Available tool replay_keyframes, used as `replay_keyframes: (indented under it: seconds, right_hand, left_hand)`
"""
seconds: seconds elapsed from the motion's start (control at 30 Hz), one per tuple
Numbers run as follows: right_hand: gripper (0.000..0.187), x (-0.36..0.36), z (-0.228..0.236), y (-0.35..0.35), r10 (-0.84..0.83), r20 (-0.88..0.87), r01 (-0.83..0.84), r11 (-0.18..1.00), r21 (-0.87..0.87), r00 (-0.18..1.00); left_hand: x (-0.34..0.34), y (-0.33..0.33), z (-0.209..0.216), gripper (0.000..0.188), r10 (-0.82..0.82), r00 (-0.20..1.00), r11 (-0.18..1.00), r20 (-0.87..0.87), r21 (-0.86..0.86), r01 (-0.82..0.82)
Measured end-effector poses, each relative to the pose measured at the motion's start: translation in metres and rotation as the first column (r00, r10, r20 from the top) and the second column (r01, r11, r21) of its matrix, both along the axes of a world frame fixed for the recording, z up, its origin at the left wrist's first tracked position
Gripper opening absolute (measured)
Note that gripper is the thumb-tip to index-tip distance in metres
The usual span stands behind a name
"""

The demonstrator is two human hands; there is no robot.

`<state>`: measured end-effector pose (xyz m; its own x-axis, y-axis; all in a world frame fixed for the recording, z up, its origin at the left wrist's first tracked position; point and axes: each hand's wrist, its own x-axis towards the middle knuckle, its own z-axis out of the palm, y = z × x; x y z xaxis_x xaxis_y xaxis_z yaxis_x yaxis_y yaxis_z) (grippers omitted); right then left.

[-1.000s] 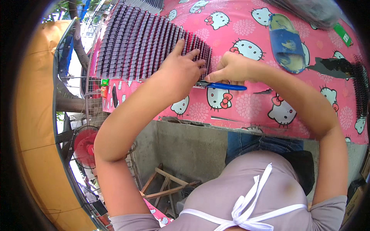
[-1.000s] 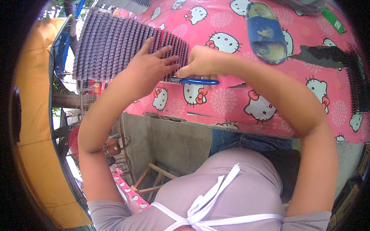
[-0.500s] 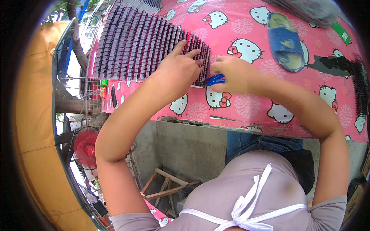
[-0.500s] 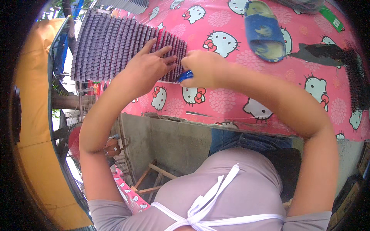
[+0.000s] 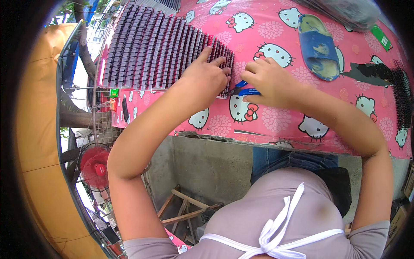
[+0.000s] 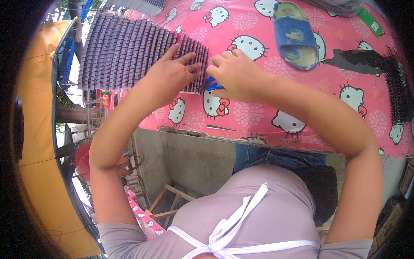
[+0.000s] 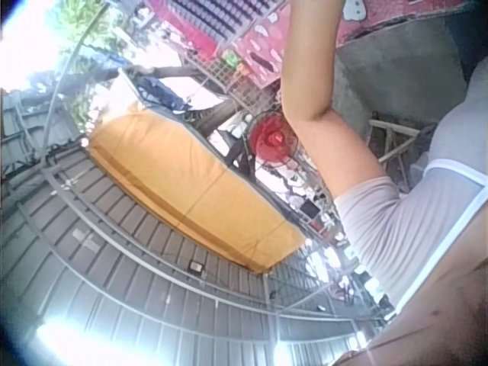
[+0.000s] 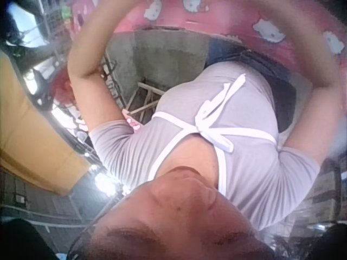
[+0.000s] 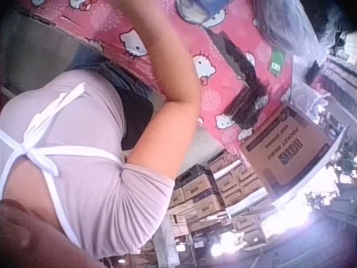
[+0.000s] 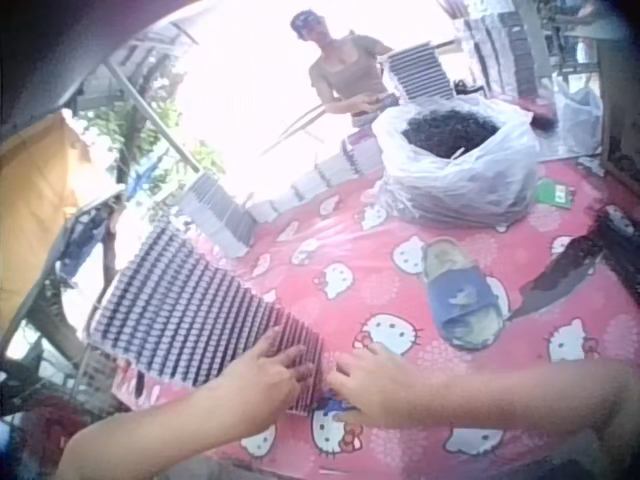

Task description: The person trims the excess wire from a stack of spiral-bound notebooks using pliers and arranges the notebooks into neat stacks on a table.

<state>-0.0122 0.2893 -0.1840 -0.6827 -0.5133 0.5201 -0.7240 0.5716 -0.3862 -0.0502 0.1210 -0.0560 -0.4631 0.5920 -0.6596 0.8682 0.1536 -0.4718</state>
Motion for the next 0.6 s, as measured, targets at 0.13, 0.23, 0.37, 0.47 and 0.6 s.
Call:
replay_keyframes:
  seconds: [0.13, 0.23, 0.37, 0.47, 0.6]
  right_hand:
    - [0.041, -0.002, -0.005, -0.011, 0.004, 0.030, -0.003, 1.000, -0.024, 1.000]
    - [0.042, -0.009, 0.011, -0.012, 0.088, 0.469, -0.058, 0.995, -0.078, 0.879]
    - [0.046, -0.035, 0.047, -0.008, 0.101, 0.928, -0.015, 0.995, -0.103, 0.358]
    - [0.048, -0.034, 0.042, -0.008, 0.077, 0.902, -0.018, 0.997, -0.077, 0.424]
    - [0.048, -0.013, 0.020, -0.007, 0.003, 0.375, -0.045, 0.994, 0.101, 0.927]
  left_hand:
    - [-0.001, -0.001, -0.001, 0.056, -0.005, 1.000, 1.000, -0.005, -0.025, 0.005]
    - [-0.001, -0.001, -0.001, 0.057, -0.010, 1.000, 1.000, -0.008, -0.022, 0.010]
    - [-0.002, 0.003, -0.005, 0.048, -0.015, 1.000, 1.000, -0.007, -0.001, 0.015]
    - [-0.004, -0.013, -0.021, 0.032, -0.088, 0.996, 0.983, -0.027, 0.162, 0.091]
    - [0.001, 0.001, -0.018, 0.062, 0.026, 0.999, 0.996, -0.028, -0.082, -0.028]
